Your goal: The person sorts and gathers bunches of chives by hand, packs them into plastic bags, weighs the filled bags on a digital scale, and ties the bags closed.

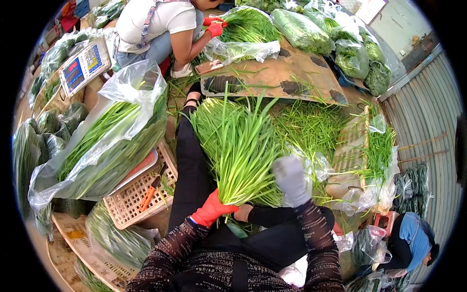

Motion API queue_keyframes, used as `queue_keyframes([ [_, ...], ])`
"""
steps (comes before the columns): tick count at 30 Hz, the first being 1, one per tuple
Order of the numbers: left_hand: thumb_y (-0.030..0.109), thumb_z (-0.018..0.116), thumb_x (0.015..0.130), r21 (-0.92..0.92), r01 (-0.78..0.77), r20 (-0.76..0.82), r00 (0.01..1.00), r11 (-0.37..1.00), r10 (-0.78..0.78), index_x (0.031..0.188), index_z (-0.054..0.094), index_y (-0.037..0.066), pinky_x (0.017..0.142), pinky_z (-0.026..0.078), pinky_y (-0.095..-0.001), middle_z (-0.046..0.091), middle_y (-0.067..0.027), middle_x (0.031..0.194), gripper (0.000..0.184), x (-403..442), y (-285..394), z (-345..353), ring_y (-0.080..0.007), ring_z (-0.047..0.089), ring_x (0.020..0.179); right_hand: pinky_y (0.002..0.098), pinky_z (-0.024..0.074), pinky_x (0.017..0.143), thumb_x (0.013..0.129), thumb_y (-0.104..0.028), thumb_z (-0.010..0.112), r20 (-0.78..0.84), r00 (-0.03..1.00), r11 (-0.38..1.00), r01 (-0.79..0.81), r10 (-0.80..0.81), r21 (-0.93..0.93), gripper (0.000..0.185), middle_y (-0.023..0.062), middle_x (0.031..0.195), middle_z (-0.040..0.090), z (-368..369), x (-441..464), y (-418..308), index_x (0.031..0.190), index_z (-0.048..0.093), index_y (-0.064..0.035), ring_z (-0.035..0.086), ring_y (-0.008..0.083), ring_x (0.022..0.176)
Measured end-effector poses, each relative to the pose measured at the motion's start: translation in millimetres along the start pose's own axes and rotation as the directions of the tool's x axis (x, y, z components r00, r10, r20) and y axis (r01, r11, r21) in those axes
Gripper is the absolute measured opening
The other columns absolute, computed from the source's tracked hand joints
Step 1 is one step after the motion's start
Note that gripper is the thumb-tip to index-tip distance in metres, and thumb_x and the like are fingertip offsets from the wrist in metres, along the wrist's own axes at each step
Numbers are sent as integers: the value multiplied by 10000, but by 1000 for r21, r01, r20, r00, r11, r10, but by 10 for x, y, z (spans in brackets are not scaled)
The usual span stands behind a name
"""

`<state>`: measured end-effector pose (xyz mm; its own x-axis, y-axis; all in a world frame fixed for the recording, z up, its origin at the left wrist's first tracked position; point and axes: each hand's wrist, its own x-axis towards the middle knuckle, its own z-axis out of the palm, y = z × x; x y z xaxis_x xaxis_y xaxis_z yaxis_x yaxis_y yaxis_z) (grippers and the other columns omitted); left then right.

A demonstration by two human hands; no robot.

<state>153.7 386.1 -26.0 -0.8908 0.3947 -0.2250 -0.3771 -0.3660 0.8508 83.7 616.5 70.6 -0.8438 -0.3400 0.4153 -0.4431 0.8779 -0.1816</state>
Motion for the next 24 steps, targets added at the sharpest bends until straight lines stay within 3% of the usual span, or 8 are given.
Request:
queue_keyframes([
  [3,-1,758,571,35,-11,10,1000,999,10,1179,496,31,886,421,-305,578,-47,1129,663,-19,-10,-21,-166,536,1034,363,442,629,762,-133,609,-90,955,898,-295,281,-327,82,98,764,573,-186,182,573,828,589,-89,560,247,696],
  [6,12,758,576,97,-17,59,998,995,12,1168,498,35,868,427,-301,581,-39,1106,648,-6,14,-33,-152,538,1009,336,462,631,758,-132,613,-233,961,678,-271,149,-683,161,108,835,600,-313,217,733,913,608,-88,581,249,696],
  [7,22,759,580,115,-16,78,997,993,7,1170,488,36,855,430,-297,579,-31,1092,650,-2,28,-24,-138,536,992,336,462,631,758,-132,613,-243,959,672,-276,146,-687,161,108,835,600,-329,254,735,913,608,-88,581,249,696],
  [9,34,768,579,15,19,86,996,1000,-20,1166,493,38,854,432,-297,582,-34,1094,648,-18,31,-12,-140,537,994,318,480,667,769,-152,616,-128,914,884,-405,385,-233,260,117,886,626,-271,309,663,1022,597,-100,604,231,751],
  [10,41,774,577,45,27,86,996,999,-31,1164,497,38,854,433,-298,585,-36,1091,649,-11,27,-17,-141,540,993,314,485,672,787,-136,599,-95,952,956,-293,292,7,259,132,892,635,-253,362,561,1041,590,-86,613,238,755],
  [12,56,786,575,85,19,80,996,996,-25,1157,507,35,855,435,-301,593,-37,1082,646,-10,36,-10,-145,547,987,348,485,640,799,-207,585,211,884,845,-464,418,267,291,117,852,641,-234,509,267,1060,571,-79,616,238,706],
  [19,60,783,591,94,34,112,993,995,-45,1166,502,28,870,431,-302,587,-48,1106,641,-60,63,-7,-146,541,1008,425,480,680,755,-266,601,389,876,921,-363,285,142,312,174,817,630,323,595,538,976,603,-46,605,348,750],
  [24,53,781,580,116,35,84,995,993,-45,1158,510,29,845,444,-303,596,-47,1087,638,-23,17,-42,-148,553,981,435,478,651,776,-240,532,68,819,788,-520,569,-330,192,168,753,621,-63,304,1312,843,626,-86,611,333,729],
])
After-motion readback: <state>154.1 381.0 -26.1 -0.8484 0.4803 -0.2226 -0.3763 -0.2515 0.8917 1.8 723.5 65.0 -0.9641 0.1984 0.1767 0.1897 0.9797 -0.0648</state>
